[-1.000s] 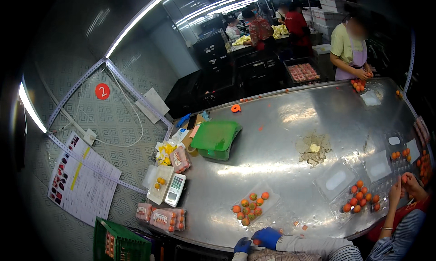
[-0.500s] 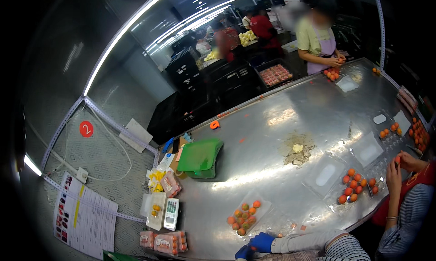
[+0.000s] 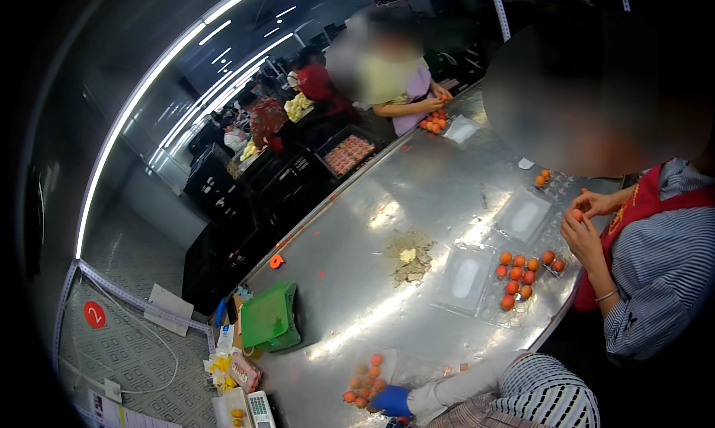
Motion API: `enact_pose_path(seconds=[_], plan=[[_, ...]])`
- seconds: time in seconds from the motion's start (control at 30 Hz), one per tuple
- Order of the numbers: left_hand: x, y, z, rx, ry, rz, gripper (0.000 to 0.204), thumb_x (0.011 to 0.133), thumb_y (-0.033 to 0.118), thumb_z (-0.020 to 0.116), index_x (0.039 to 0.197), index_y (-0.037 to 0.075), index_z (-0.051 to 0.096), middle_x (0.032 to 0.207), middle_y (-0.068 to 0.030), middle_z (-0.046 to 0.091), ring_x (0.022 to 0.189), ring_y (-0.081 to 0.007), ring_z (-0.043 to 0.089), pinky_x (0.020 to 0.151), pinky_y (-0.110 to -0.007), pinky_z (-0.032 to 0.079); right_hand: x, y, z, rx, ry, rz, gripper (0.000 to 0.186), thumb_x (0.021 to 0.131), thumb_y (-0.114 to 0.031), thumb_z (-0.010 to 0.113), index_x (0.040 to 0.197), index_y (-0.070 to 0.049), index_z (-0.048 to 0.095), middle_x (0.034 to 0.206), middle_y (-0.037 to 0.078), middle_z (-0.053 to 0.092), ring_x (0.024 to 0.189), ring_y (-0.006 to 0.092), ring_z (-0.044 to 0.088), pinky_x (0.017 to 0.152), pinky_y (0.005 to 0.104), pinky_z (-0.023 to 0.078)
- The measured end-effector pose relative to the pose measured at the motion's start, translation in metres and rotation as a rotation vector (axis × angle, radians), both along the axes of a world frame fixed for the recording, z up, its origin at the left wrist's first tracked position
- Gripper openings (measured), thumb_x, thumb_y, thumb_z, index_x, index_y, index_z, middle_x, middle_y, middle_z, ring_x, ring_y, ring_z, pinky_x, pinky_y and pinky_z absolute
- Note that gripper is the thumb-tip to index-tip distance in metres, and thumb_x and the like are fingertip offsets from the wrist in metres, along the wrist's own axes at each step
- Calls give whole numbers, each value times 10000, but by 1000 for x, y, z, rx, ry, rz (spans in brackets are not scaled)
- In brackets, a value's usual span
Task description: The person picks small orange fruits from a metal table and places them into clear plastic trays. The person arranges the fruits in rows within the trays and then moves the filled trays to a green crate. Other workers are visible in the background performing similar tasks.
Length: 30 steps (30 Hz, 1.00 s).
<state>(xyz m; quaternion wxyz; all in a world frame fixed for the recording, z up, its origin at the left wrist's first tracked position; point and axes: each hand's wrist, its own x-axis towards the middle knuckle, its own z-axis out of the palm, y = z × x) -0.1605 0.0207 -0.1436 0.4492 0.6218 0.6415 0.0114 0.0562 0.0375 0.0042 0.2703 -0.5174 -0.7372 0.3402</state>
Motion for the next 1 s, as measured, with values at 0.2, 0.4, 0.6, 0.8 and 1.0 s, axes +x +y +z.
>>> enact_pose_path(seconds=[0.2, 0.4, 0.6, 0.8, 1.0], plan=[[9, 12, 5, 31, 28, -96, 326, 888, 215, 505, 1196, 148, 590, 969, -95, 670, 794, -205, 643, 826, -348, 478, -1, 73, -27, -509, 1918, 955, 504, 842, -482, 557, 1292, -260, 506, 1421, 112, 353, 1203, 375, 420, 940, 467, 403], [31, 23, 0, 44, 62, -151, 335, 878, 212, 510, 1192, 123, 589, 984, -114, 666, 819, -230, 641, 828, -350, 478, 19, 89, -55, -796, 2066, 1209, 666, 804, -550, 584, 1366, -237, 414, 1477, 130, 251, 1294, 373, 303, 1030, 522, 292], [53, 39, 5, 95, 119, -217, 346, 868, 210, 516, 1188, 99, 588, 999, -132, 662, 844, -254, 639, 829, -353, 478, 16, 78, -4, -833, 2020, 1221, 661, 770, -503, 636, 1286, -136, 444, 1360, 149, 339, 1191, 363, 390, 951, 513, 350], [51, 39, 4, 128, 154, -236, 358, 859, 207, 521, 1184, 74, 586, 1014, -151, 658, 869, -278, 637, 831, -355, 478, 18, 65, 13, -865, 1993, 683, 486, 787, -419, 639, 1132, -92, 539, 1148, 150, 481, 1001, 338, 514, 813, 459, 443], [-13, 24, 25, 214, 208, 66, 371, 849, 204, 527, 1180, 50, 585, 1029, -169, 654, 893, -303, 634, 832, -357, 477, 32, 51, 19, -724, 1792, 60, 195, 844, -221, 607, 955, -62, 634, 868, 131, 620, 803, 295, 619, 686, 397, 524]])
